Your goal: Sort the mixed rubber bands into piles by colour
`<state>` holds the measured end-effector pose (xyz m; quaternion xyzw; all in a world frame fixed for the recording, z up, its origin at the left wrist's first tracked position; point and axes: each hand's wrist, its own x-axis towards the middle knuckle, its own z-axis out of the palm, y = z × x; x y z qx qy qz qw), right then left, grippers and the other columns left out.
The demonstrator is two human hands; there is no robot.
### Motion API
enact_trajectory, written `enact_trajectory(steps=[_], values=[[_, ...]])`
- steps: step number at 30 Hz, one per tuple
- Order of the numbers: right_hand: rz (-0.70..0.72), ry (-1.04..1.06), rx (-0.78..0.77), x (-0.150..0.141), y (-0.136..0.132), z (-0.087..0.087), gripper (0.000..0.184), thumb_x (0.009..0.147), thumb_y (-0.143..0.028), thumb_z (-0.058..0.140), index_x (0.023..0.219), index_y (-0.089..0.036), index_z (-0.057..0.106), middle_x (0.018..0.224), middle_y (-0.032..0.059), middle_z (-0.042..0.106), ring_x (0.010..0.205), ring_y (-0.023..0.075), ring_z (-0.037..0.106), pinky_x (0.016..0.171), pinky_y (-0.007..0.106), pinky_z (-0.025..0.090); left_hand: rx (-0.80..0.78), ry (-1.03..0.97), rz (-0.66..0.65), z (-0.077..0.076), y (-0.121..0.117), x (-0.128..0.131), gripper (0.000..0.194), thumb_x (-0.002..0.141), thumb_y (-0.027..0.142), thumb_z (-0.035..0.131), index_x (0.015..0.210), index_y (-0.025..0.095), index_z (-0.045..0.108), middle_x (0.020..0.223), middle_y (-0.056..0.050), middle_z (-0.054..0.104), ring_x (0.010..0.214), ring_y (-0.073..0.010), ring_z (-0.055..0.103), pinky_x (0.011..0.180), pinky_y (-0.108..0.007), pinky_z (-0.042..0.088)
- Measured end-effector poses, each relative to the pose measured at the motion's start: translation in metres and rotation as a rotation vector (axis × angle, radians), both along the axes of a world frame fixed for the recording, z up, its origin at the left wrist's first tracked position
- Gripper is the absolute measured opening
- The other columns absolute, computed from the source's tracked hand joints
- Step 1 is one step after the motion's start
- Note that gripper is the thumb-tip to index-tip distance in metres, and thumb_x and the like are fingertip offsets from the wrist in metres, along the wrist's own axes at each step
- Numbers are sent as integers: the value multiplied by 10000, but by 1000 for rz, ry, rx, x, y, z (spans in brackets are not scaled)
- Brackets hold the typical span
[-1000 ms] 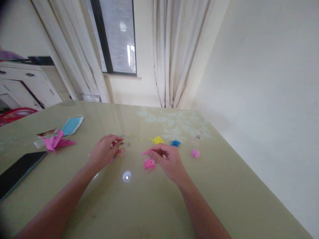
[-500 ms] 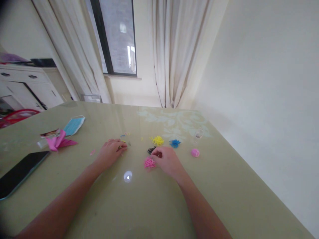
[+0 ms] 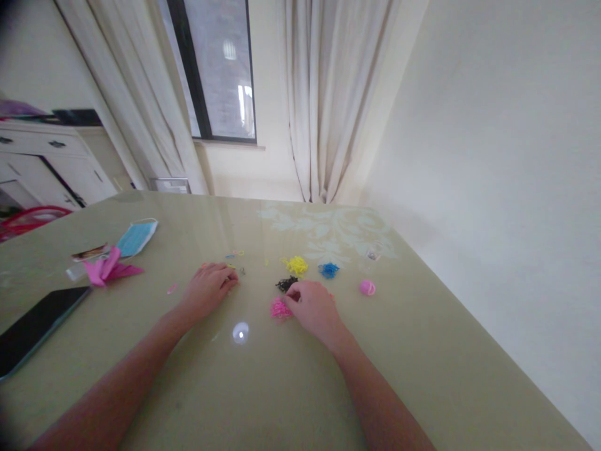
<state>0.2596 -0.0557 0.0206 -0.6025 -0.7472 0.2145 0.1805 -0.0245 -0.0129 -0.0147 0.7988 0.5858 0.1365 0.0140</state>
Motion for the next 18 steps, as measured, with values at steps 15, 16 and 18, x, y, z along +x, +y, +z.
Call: enact_trajectory(steps=[15, 16, 18], values=[[132, 502, 110, -6, -6, 5, 220, 951, -388, 745, 1017, -194, 828, 809, 33, 773, 656, 156, 584, 608, 276, 407, 41, -816, -268, 24, -35, 47, 189, 1025, 362, 633, 983, 226, 758, 910, -29, 783, 833, -183, 700, 785, -300, 531], [140, 534, 115, -7, -8, 6, 252, 943, -412, 759, 1050, -195, 827, 823, 34, 775, 659, 154, 583, 611, 276, 413, 17, -833, -293, 24, -39, 51, 192, 1026, 368, 638, 988, 225, 760, 908, -27, 782, 841, -183, 703, 790, -298, 534], [151, 564, 118, -9, -10, 7, 265, 941, -435, 763, 1024, -193, 830, 804, 32, 765, 650, 149, 571, 608, 275, 411, -20, -852, -318, 25, -46, 55, 194, 1030, 372, 639, 999, 224, 761, 905, -25, 779, 844, -180, 703, 790, -294, 540]])
